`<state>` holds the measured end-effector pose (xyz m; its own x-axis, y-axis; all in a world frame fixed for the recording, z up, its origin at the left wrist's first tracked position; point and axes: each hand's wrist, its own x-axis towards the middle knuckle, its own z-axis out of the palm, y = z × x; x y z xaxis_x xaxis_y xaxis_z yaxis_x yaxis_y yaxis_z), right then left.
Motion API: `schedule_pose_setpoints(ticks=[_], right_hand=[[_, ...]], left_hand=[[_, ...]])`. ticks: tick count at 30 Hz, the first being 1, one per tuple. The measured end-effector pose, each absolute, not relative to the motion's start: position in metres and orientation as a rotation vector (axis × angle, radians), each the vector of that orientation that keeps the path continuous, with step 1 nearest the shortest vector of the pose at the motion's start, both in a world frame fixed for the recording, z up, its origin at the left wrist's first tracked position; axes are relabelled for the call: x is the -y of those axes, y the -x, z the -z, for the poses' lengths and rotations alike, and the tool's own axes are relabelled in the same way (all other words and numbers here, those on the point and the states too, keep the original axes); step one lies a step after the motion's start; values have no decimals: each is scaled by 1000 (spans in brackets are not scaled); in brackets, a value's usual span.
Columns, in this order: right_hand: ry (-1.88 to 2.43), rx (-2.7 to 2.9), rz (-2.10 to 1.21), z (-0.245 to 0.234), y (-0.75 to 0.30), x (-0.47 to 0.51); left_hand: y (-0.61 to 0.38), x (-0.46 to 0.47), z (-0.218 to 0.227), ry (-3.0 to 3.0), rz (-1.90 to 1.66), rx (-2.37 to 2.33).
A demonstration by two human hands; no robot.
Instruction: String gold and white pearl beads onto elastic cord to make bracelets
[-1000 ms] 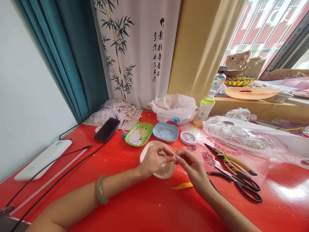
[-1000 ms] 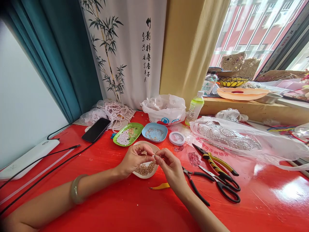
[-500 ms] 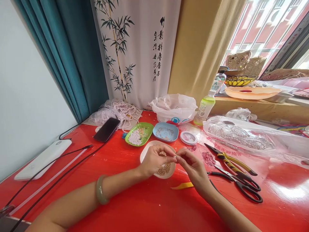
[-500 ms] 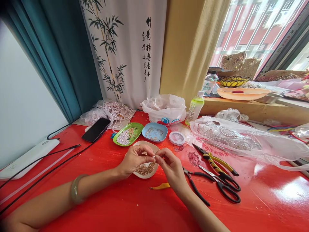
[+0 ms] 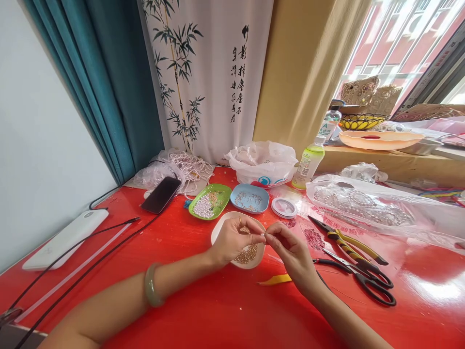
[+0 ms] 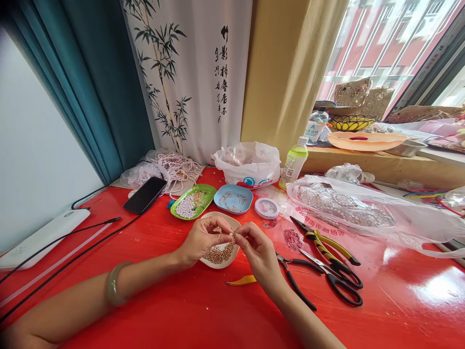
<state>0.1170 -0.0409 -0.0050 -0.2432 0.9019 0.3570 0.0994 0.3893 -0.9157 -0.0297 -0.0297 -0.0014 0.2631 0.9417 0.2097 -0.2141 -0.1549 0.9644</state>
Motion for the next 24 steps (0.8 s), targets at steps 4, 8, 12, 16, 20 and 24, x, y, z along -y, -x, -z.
schedule_pose_setpoints(ticks=[4, 8, 12, 16, 20, 24], right_hand=[[892, 1638, -1039, 4, -117, 41], [881, 1610, -1101, 4, -115, 43], [877, 1574, -1173, 4, -113, 44], [882, 1526, -1226, 6, -112, 45], [886, 1500, -1276, 8, -111, 46], [899, 1481, -1321, 9, -111, 46]], left_hand=[[29, 30, 1, -1333, -1213, -736], [29, 31, -1, -1352, -1216, -722], [29, 31, -1, -1362, -1222, -714], [28, 31, 0, -1354, -1253, -724], [27, 32, 1, -1352, -1283, -716], [27, 31, 2, -1341, -1295, -703]])
